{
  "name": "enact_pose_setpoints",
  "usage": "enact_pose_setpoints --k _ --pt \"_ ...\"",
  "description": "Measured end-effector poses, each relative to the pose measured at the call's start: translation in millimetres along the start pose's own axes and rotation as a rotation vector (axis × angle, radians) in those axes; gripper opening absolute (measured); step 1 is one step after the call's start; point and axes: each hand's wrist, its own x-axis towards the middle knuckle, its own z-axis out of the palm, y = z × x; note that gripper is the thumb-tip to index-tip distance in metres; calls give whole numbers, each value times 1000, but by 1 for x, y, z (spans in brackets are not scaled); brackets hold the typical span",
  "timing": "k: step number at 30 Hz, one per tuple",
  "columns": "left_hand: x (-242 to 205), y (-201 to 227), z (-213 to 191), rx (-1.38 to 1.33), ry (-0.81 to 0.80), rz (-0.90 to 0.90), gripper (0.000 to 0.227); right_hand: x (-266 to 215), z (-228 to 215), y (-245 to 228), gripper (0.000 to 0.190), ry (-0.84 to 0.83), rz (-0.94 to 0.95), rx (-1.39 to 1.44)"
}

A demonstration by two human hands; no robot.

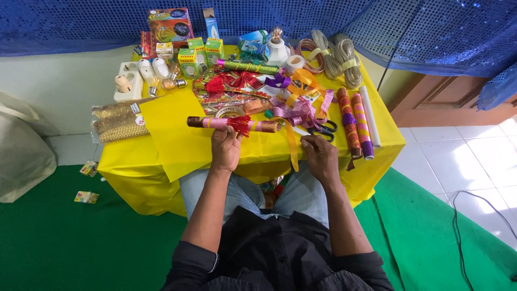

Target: A person is decorating a small tube by wrapping it with pink ribbon and using scissors to cut the material.

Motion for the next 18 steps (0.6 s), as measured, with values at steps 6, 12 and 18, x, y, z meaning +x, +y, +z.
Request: enact_pose_setpoints --k 6,12,18 --pt "-5 8 8 13 -12 12 34 0 0 -6 15 6 -7 -5" --pt "-4 7 7 22 -17 3 34 -1 1 -2 16 -3 13 -2" --pt "-5 7 5 44 -35 -3 33 -2 0 -5 16 -10 29 9"
